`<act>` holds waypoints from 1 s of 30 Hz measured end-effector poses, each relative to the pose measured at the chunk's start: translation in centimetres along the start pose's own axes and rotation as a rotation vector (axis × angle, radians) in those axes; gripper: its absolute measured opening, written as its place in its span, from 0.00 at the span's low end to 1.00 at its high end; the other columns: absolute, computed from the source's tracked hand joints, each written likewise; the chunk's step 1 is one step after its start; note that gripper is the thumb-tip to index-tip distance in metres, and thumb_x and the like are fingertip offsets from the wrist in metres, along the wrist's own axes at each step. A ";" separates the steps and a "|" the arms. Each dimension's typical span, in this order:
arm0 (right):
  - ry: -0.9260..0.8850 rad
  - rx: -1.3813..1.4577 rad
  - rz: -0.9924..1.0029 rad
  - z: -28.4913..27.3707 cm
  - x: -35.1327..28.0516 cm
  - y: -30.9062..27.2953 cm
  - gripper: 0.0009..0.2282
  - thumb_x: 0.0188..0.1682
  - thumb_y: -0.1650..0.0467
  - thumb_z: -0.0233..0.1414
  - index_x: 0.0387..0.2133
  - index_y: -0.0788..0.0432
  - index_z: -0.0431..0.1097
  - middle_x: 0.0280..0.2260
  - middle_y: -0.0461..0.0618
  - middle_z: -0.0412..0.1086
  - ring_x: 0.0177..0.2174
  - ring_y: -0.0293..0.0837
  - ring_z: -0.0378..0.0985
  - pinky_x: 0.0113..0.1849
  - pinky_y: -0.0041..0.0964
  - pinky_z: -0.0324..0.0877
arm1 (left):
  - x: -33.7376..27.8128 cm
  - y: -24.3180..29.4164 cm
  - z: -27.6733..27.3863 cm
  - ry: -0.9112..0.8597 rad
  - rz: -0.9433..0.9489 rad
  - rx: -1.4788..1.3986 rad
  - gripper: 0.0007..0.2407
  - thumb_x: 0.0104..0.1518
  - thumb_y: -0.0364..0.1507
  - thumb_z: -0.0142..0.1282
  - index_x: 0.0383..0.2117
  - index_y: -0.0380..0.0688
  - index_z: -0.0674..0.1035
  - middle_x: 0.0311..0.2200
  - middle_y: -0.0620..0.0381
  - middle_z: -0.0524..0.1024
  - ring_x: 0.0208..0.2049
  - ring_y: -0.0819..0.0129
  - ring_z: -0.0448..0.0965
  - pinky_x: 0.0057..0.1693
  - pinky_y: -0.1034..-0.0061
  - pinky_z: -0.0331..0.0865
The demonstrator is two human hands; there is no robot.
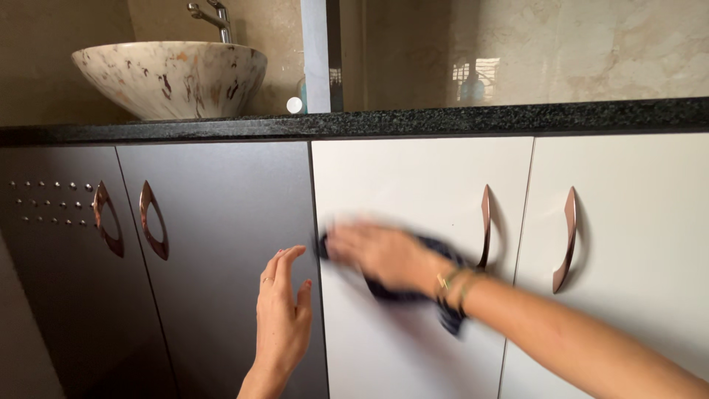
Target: The person wipes the inside and outside surfaces of a bathroom cabinet using a dark checkered cloth. They clean the interior door panels, hinges, and shelves, then close the doors and wipe the exterior surfaces.
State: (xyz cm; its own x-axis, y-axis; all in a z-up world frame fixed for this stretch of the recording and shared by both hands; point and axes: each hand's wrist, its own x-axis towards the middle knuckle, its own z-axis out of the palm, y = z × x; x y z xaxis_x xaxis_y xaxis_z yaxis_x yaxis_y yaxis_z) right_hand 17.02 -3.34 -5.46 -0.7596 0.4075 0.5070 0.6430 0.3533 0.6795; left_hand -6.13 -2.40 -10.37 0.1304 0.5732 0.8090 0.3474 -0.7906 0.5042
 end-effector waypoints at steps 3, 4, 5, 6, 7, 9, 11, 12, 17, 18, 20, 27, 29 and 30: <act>0.171 -0.421 0.198 -1.3 5.5 4.6 0.29 0.40 0.77 0.46 0.60 0.56 0.65 0.63 0.55 0.61 0.62 0.54 0.61 0.62 0.50 0.54 | -0.2 0.2 0.9 0.072 0.030 -0.012 0.20 0.54 0.20 0.55 0.56 0.41 0.71 0.58 0.44 0.69 0.63 0.46 0.64 0.63 0.58 0.61; 0.197 -0.422 0.231 -0.9 6.4 4.6 0.28 0.41 0.77 0.46 0.61 0.56 0.65 0.63 0.55 0.61 0.63 0.54 0.60 0.62 0.50 0.54 | -0.4 0.3 1.2 0.078 0.019 -0.031 0.21 0.54 0.19 0.55 0.56 0.41 0.70 0.57 0.44 0.70 0.62 0.46 0.65 0.62 0.59 0.62; 0.223 -0.422 0.268 -0.3 6.7 4.1 0.28 0.42 0.77 0.47 0.61 0.56 0.64 0.64 0.56 0.60 0.64 0.54 0.59 0.63 0.50 0.54 | -0.7 0.5 1.5 0.080 0.008 -0.049 0.21 0.53 0.19 0.54 0.56 0.40 0.70 0.57 0.44 0.70 0.61 0.46 0.66 0.62 0.59 0.62; 0.248 -0.422 0.304 0.4 6.4 3.3 0.27 0.43 0.77 0.47 0.62 0.56 0.64 0.64 0.56 0.60 0.64 0.55 0.58 0.64 0.50 0.54 | -1.0 0.6 1.7 0.082 -0.003 -0.067 0.22 0.53 0.18 0.54 0.56 0.40 0.70 0.57 0.44 0.70 0.60 0.46 0.67 0.61 0.59 0.63; 0.226 -0.337 0.265 1.3 5.5 1.9 0.24 0.48 0.75 0.47 0.62 0.58 0.64 0.64 0.58 0.59 0.65 0.54 0.58 0.64 0.50 0.54 | -1.3 0.7 1.9 0.078 0.003 -0.077 0.21 0.53 0.19 0.54 0.56 0.40 0.70 0.57 0.45 0.70 0.59 0.47 0.68 0.61 0.60 0.63; 0.072 -0.324 0.112 3.3 2.6 -2.3 0.21 0.52 0.71 0.46 0.61 0.60 0.65 0.64 0.61 0.59 0.63 0.54 0.58 0.61 0.50 0.54 | -1.8 0.9 1.8 0.069 0.017 -0.097 0.21 0.54 0.19 0.53 0.56 0.41 0.70 0.57 0.46 0.71 0.59 0.48 0.69 0.61 0.60 0.64; -0.094 -0.301 -0.044 4.6 -1.4 -6.3 0.20 0.52 0.69 0.45 0.59 0.58 0.66 0.63 0.58 0.60 0.63 0.53 0.58 0.61 0.46 0.54 | -2.3 0.9 1.3 0.030 0.005 -0.071 0.20 0.55 0.19 0.53 0.56 0.40 0.70 0.57 0.43 0.69 0.60 0.46 0.66 0.60 0.58 0.62; -0.126 -0.206 -0.088 4.8 -3.7 -7.8 0.19 0.54 0.69 0.45 0.59 0.57 0.66 0.64 0.55 0.60 0.65 0.50 0.57 0.63 0.43 0.53 | -2.6 1.0 1.1 0.008 -0.001 -0.058 0.20 0.56 0.19 0.53 0.56 0.39 0.70 0.57 0.42 0.68 0.61 0.45 0.65 0.60 0.57 0.61; -0.037 -0.247 -0.089 4.2 -7.5 -7.1 0.21 0.49 0.69 0.43 0.58 0.56 0.65 0.62 0.53 0.61 0.64 0.51 0.57 0.62 0.48 0.49 | -2.8 1.1 0.4 0.016 -0.001 -0.016 0.18 0.55 0.20 0.53 0.53 0.40 0.72 0.55 0.46 0.71 0.61 0.48 0.66 0.61 0.59 0.63; -0.088 -0.234 0.042 3.6 -6.8 -5.7 0.21 0.51 0.70 0.43 0.59 0.59 0.64 0.64 0.54 0.60 0.65 0.52 0.56 0.63 0.47 0.49 | -2.7 1.2 0.7 0.014 -0.038 -0.018 0.18 0.55 0.20 0.53 0.53 0.41 0.72 0.55 0.47 0.72 0.60 0.49 0.67 0.60 0.59 0.63; -0.089 -0.405 0.248 1.9 -4.3 -2.3 0.24 0.52 0.70 0.43 0.63 0.64 0.59 0.66 0.59 0.57 0.66 0.56 0.54 0.64 0.48 0.47 | -2.6 1.8 2.0 0.038 -0.074 -0.061 0.17 0.56 0.21 0.53 0.52 0.42 0.73 0.54 0.48 0.73 0.59 0.50 0.69 0.60 0.60 0.65; 0.341 -0.400 0.836 -2.0 -1.8 2.0 0.31 0.54 0.65 0.50 0.64 0.78 0.50 0.66 0.76 0.48 0.66 0.67 0.48 0.65 0.56 0.45 | -3.8 3.7 7.6 0.020 0.067 -0.170 0.17 0.55 0.21 0.54 0.53 0.41 0.73 0.55 0.44 0.72 0.61 0.46 0.66 0.62 0.58 0.61; 0.324 -0.456 0.948 -0.5 -5.0 -1.2 0.31 0.54 0.65 0.51 0.63 0.78 0.51 0.65 0.78 0.48 0.66 0.69 0.49 0.65 0.56 0.47 | -4.2 3.6 8.0 -0.071 0.054 -0.179 0.17 0.56 0.22 0.53 0.54 0.41 0.72 0.56 0.46 0.72 0.64 0.47 0.63 0.64 0.57 0.58; 0.307 -0.477 0.928 0.7 -6.8 -3.0 0.30 0.53 0.65 0.52 0.61 0.78 0.52 0.65 0.77 0.48 0.66 0.69 0.50 0.64 0.56 0.50 | -4.5 3.5 8.0 -0.117 0.047 -0.183 0.17 0.57 0.22 0.53 0.54 0.41 0.72 0.56 0.46 0.72 0.65 0.47 0.61 0.64 0.57 0.57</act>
State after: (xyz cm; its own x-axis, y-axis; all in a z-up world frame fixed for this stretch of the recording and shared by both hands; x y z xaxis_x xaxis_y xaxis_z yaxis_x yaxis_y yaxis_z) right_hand 20.34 -6.58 -11.26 -0.0317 0.0955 0.9949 0.9251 -0.3739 0.0653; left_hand 1.95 -6.01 -14.65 0.2532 0.5474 0.7976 0.1658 -0.8368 0.5217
